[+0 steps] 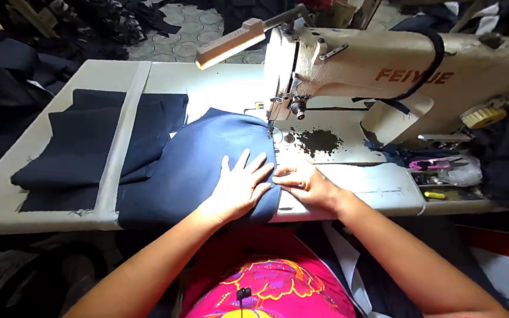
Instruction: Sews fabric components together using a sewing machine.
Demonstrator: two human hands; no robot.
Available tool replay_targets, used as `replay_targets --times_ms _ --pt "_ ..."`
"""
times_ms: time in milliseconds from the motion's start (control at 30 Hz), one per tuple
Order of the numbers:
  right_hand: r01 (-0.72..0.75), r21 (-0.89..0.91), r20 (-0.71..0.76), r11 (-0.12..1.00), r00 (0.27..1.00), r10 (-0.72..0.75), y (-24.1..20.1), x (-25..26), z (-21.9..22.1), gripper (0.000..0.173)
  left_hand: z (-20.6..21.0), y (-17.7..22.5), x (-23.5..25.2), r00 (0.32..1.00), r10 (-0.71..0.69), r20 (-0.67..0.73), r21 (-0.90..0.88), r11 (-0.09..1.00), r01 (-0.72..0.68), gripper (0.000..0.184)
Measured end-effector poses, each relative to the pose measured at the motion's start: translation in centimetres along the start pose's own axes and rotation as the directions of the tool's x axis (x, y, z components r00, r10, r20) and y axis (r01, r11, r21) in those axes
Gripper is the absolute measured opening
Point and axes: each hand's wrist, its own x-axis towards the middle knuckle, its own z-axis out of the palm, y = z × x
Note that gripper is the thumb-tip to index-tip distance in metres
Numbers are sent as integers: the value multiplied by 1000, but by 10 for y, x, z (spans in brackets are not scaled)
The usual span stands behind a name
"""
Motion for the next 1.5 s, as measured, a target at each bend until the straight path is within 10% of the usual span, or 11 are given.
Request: replay_targets --times_ms 1500 --pt "11 -152 -41 988 999 -17 39 34 -4 34 1 -12 27 998 -43 44 41 998 41 55"
